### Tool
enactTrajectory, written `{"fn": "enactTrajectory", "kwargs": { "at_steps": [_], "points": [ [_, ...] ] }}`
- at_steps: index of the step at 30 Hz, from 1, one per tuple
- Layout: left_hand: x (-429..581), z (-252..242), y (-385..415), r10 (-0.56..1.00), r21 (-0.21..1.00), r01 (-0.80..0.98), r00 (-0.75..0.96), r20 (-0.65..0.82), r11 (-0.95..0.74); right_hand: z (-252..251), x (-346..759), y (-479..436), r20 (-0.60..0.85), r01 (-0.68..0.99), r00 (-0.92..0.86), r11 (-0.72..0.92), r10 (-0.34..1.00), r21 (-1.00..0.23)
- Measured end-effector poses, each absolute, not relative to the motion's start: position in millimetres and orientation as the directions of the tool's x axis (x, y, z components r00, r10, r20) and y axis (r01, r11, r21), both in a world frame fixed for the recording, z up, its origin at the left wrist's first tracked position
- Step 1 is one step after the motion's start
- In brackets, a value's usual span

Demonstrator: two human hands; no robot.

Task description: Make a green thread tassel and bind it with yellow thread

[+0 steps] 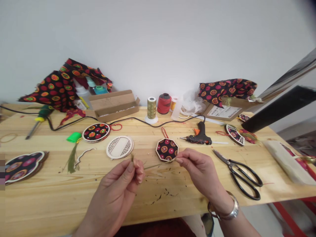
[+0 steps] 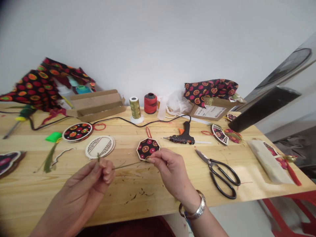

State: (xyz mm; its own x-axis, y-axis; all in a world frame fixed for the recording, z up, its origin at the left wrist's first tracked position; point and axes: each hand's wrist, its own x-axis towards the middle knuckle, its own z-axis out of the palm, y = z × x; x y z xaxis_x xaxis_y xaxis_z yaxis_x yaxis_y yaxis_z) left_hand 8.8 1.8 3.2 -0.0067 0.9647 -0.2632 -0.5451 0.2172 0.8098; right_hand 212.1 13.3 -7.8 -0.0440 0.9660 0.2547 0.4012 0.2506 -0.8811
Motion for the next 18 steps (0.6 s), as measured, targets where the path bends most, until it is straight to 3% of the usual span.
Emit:
{"fn": "enactTrajectory", "kwargs": {
  "at_steps": [6,9,13,16,18],
  "points": [
    [0.0,4.7,-4.6,0.943,0.777,-0.553,0.049,-0.329,0.300,4.1,216.2,11.6,0.310,0.427,-0.101,0.323,0.945,-0.845],
    [-14.2,3.2,-5.8,0.954,0.787,-0.548,0.075,-0.290,0.283,12.7,220.3,10.4,0.334,0.443,-0.156,0.368,0.930,-0.818],
    [-32.0,0.2,2.2,0.973,0.822,-0.559,-0.115,-0.200,0.103,22.0,223.2,8.5,0.316,0.474,-0.257,0.404,0.913,-0.782],
    [-29.6,9.1,7.9,0.957,0.907,-0.414,-0.286,-0.044,-0.082,26.7,220.1,6.9,0.290,0.492,-0.345,0.435,0.893,-0.754],
    [-18.9,20.3,7.5,0.946,0.920,-0.381,-0.321,-0.036,-0.094,29.1,216.0,5.9,0.281,0.498,-0.397,0.462,0.874,-0.734]
  ]
}}
